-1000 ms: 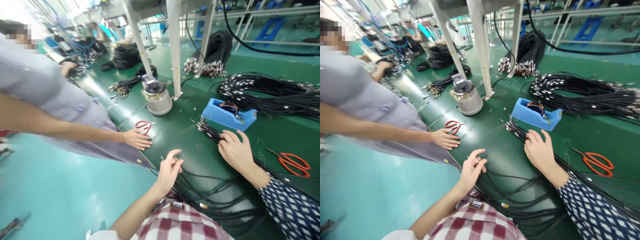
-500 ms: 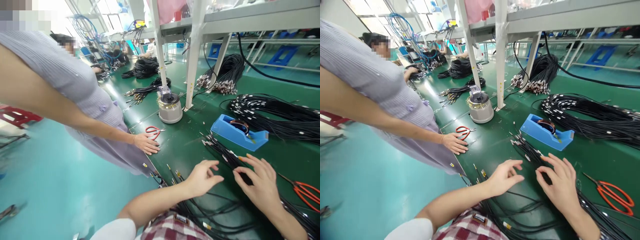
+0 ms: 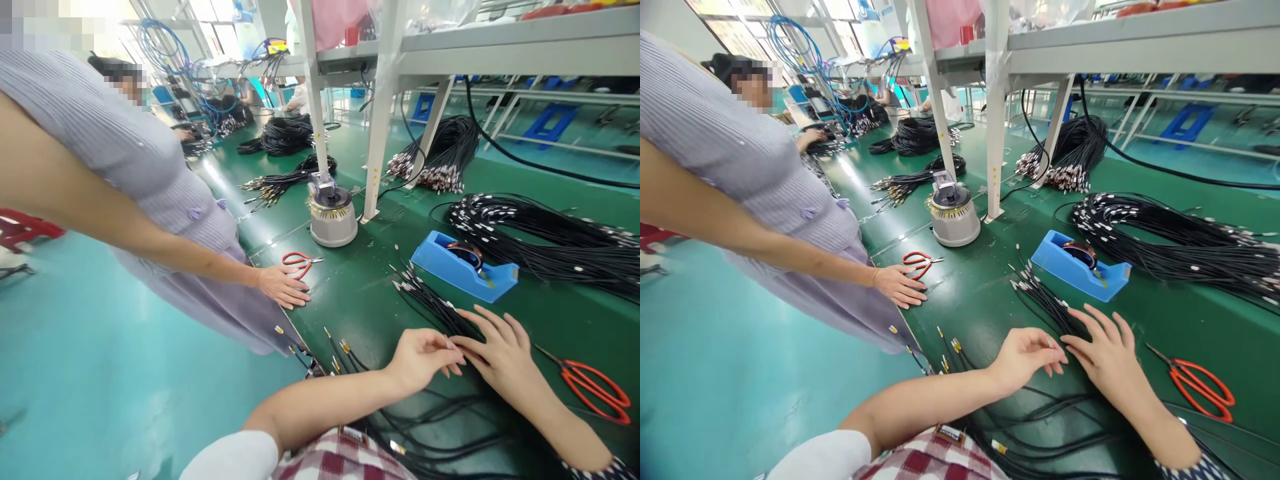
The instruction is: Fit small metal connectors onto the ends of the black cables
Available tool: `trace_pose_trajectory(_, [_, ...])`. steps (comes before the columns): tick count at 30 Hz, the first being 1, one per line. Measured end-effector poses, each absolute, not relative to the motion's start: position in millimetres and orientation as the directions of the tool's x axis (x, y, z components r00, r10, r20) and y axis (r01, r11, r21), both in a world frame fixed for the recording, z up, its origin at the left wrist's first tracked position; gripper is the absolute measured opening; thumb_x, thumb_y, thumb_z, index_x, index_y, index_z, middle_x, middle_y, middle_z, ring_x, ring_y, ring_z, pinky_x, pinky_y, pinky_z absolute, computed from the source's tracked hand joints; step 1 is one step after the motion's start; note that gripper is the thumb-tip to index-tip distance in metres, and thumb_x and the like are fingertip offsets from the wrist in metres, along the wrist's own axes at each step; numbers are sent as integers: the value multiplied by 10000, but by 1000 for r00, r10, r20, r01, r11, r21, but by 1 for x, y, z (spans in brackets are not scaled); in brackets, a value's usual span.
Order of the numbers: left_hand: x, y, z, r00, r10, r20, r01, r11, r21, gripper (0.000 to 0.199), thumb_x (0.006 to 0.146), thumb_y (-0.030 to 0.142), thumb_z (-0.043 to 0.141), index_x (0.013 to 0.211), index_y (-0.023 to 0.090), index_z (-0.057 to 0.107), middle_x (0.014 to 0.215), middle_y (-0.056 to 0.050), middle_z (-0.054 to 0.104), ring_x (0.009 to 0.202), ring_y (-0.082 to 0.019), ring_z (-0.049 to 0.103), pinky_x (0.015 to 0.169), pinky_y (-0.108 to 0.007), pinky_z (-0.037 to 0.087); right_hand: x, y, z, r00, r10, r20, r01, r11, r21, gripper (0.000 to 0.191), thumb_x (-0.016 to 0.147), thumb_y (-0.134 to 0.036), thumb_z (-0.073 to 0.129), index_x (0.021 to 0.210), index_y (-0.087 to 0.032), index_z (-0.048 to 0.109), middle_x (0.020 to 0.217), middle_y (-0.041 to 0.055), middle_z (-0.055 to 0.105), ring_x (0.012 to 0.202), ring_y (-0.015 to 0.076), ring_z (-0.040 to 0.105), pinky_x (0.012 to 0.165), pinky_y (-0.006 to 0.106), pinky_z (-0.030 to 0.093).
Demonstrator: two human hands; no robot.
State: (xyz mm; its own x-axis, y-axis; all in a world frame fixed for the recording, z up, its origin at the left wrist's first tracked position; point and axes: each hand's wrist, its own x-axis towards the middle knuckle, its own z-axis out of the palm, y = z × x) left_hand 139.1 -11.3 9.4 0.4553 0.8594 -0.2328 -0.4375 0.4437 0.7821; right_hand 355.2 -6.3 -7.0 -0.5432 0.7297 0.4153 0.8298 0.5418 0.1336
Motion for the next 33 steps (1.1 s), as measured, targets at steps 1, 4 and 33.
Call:
trace_pose_trajectory(1, [136,-13,11,493,838,-236,-424,468,775,555,491,586,890,668,117,650,686,-78,700,551,-138,626,540,-261,441,354,-6,-5,-557,724,407,823,547,153,239,926,-337,538,936,-336,777,1370,79,622,1309,374,508,1085,649,302])
trace_pose_trajectory(4, [118,-23,17,588,781,-213,-399,508,764,510,531,542,893,694,97,706,660,-67,689,513,-114,592,550,-265,459,354,-10,-1,-596,699,396,797,573,191,233,923,-295,545,953,-341,772,1379,73,624,1320,367,503,1095,654,288])
trace_pose_trajectory(33, [28,-36,44,360,885,-295,-253,398,882,332,793,310,773,1030,148,607,637,16,676,373,-121,601,346,-196,474,231,-21,66,-305,947,-98,105,-69,-992,346,760,-375,808,977,-203,601,860,13,721,849,177,691,908,366,504])
